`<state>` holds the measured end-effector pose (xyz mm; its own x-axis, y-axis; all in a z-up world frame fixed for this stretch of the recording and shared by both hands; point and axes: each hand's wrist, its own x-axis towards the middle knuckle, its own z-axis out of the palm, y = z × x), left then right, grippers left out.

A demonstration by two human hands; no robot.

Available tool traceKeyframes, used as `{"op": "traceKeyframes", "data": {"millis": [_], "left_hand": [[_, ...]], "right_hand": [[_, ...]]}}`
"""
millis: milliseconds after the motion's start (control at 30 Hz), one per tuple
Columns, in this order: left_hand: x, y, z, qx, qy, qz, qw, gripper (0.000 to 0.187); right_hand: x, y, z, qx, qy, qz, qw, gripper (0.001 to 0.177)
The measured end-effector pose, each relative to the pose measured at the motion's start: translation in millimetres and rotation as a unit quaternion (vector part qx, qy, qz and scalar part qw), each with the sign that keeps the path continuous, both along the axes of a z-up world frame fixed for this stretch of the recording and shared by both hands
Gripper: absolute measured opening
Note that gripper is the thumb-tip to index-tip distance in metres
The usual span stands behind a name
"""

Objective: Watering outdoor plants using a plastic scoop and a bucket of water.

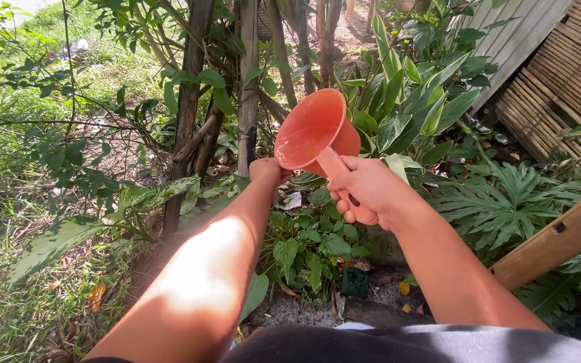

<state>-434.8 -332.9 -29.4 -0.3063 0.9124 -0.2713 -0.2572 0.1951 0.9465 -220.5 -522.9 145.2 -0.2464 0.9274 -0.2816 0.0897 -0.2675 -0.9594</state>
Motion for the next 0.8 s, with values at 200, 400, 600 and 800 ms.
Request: {"op": "traceKeyframes", "data": {"millis": [200, 400, 600, 800], "left_hand": [[3, 4, 4, -0.002, -0.025, 0.007, 1.0, 0.016], [1, 13, 5, -0.001, -0.023, 0.026, 0.999, 0.01], [3, 15, 1, -0.002, -0.007, 0.012, 1.0, 0.015], [6, 15, 6, -0.001, -0.013, 0.009, 1.0, 0.021]], "right_hand": [[-3, 5, 6, -0.002, -0.012, -0.004, 1.0, 0.032], [0, 12, 2, -0.011, -0.002, -0.012, 1.0, 0.03], [1, 12, 5, -0.012, 0.0, -0.009, 1.0, 0.03], [10, 17, -2, -0.013, 0.025, -0.001, 1.0, 0.029]]}}
